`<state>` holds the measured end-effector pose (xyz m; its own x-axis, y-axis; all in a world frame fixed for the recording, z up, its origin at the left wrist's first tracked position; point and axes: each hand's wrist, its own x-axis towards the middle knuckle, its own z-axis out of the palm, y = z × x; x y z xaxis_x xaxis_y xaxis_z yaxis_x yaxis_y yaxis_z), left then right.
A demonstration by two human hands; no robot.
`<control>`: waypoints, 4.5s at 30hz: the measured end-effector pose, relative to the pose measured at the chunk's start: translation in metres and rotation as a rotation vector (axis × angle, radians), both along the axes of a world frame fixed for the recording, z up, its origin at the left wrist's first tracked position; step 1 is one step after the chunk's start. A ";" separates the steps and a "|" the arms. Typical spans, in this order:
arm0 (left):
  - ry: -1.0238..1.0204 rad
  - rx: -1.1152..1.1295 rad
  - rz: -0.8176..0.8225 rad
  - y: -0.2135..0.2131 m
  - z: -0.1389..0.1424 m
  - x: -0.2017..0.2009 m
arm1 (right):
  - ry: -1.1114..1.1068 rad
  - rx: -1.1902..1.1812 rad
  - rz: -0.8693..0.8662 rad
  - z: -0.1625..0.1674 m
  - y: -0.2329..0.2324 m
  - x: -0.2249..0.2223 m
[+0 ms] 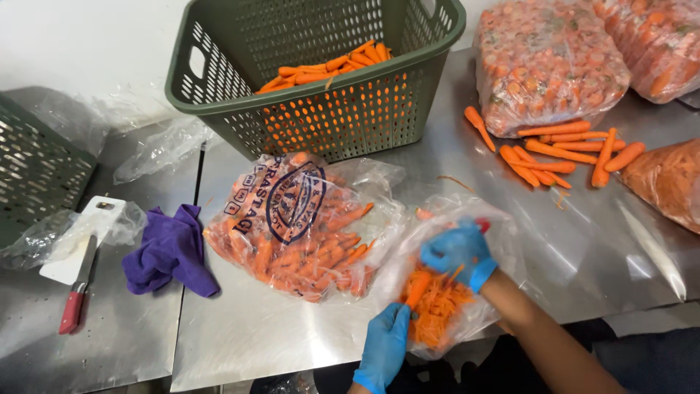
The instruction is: The person peels whole carrots using a red-handled vegetable peeler over a clear plastic bag to collect the peels. The peeled carrots are placed into a green basket. The person wears blue gloves and works at a stainless steel table with multiple bags of carrots nearby.
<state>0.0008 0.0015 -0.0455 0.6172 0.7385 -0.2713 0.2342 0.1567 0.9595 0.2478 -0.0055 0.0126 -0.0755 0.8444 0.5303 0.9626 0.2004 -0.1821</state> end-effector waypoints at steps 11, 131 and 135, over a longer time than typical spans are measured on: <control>0.010 0.247 0.085 -0.008 0.030 0.013 | -0.041 -0.021 0.104 -0.021 -0.004 -0.003; -0.145 1.531 0.146 0.206 0.228 0.143 | 0.188 -0.748 -0.573 -0.002 -0.037 0.010; 0.486 1.156 -0.414 0.176 0.071 0.133 | 0.279 -0.783 -0.593 0.000 -0.047 0.004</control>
